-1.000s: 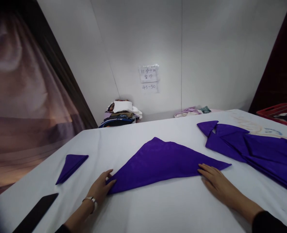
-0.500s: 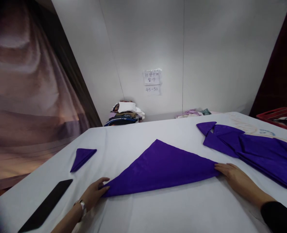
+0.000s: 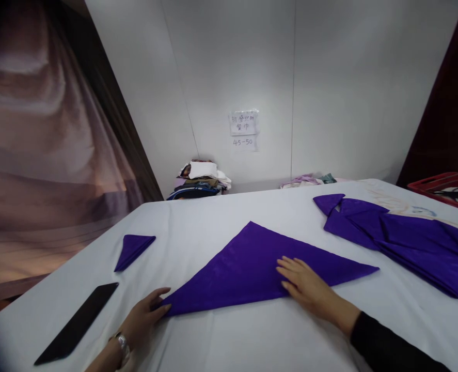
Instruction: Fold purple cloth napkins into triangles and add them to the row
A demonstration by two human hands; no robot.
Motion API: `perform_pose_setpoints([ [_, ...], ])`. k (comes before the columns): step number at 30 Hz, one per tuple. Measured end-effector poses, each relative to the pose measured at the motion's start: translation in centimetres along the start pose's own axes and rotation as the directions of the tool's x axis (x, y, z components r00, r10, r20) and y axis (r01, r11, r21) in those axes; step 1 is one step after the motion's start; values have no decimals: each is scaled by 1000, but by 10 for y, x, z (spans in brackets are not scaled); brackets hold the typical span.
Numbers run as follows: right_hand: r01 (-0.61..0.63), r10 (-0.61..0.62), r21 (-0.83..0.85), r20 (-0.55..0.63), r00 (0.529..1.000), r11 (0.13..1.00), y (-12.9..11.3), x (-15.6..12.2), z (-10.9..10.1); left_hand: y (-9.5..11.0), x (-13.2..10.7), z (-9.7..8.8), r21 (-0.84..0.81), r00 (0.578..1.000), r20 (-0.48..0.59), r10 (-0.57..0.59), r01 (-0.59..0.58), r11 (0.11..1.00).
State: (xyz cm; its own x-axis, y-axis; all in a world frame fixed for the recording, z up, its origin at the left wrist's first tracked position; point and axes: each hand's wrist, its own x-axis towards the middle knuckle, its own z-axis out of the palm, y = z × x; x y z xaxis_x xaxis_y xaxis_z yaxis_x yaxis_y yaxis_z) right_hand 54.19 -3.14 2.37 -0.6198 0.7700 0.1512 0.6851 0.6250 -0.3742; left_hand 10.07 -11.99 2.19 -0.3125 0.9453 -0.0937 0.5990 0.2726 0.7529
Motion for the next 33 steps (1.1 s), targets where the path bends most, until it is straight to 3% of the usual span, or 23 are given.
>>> perform_pose_setpoints([
  [3,29,-40,81,136,990,996,-27,20,15,-2,0,1,-19,999,-26,-46,46,999],
  [6,18,-39,95,223,974,995,-36,28,27,-5,0,1,-53,999,-9,-40,39,998],
  [16,29,-48,81,233,971,996,-48,27,38,-4,0,1,-181,997,65,-47,58,982],
  [21,8,-24,82,195,981,997,-41,45,31,-4,-1,3,-180,995,64,-71,81,980],
  [27,-65,64,-2,184,981,998,-17,98,15,-15,3,4,-101,998,54,-17,22,995],
  [33,-71,84,-69,214,973,995,8,147,26,-21,3,4,-93,1000,-8,17,-18,995],
])
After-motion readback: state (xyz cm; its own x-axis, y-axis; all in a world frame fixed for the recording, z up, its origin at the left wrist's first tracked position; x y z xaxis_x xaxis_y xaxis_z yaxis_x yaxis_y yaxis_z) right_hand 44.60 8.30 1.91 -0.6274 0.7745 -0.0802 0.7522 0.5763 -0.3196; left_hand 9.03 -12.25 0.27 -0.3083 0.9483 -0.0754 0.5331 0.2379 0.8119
